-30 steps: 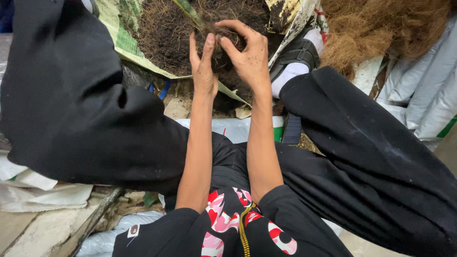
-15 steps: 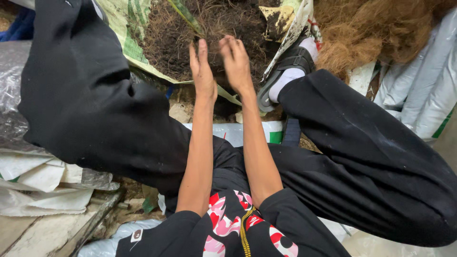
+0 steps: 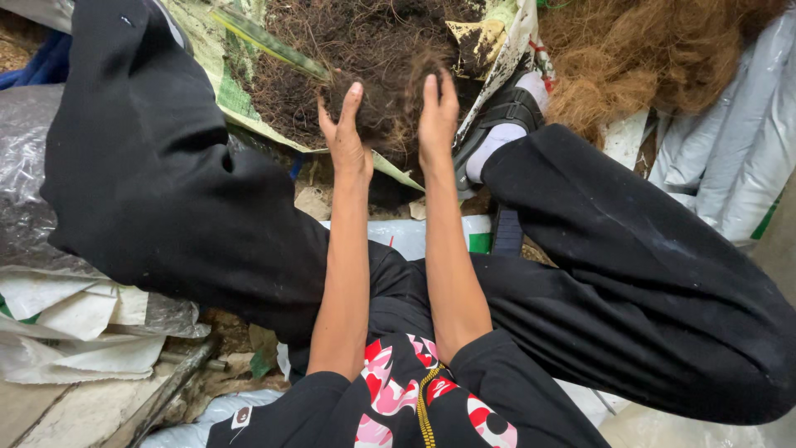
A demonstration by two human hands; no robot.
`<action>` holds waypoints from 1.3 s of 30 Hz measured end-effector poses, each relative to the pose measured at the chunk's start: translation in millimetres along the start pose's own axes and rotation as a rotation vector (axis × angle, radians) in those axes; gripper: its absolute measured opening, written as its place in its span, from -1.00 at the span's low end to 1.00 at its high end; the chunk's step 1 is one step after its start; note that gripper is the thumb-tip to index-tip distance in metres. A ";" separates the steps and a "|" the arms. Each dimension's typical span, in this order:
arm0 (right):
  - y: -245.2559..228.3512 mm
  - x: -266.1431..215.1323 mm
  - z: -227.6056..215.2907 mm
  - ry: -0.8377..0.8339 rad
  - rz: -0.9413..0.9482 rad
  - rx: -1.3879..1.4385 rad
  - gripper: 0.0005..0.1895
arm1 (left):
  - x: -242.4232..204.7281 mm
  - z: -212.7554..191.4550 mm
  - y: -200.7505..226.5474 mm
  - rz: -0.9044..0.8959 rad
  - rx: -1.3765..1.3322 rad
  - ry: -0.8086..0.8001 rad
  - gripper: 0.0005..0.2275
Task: The person sits cross-legged and repeatedly scoops, breaks apart, and sifts dark soil with both hands over a large open sack. The hands continuously manipulate the soil, crumbling clumps and letting loose material fall back into the sack.
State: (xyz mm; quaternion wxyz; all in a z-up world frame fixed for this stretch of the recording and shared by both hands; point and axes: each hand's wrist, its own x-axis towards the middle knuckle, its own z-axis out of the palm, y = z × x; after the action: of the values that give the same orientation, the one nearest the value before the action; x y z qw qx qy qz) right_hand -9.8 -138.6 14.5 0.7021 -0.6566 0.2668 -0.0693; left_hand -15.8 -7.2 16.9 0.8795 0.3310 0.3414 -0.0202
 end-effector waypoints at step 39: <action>32.7 20.0 -22.1 0.102 0.264 0.244 -0.63 | 16.3 -2.7 -8.0 0.030 0.015 -0.084 -0.79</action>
State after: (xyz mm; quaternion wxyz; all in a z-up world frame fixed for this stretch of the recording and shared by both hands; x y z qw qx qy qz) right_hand -11.4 -162.9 -22.4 0.7651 -0.5216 0.3753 -0.0415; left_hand -7.0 -8.8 0.8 0.8907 0.3416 0.2990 -0.0233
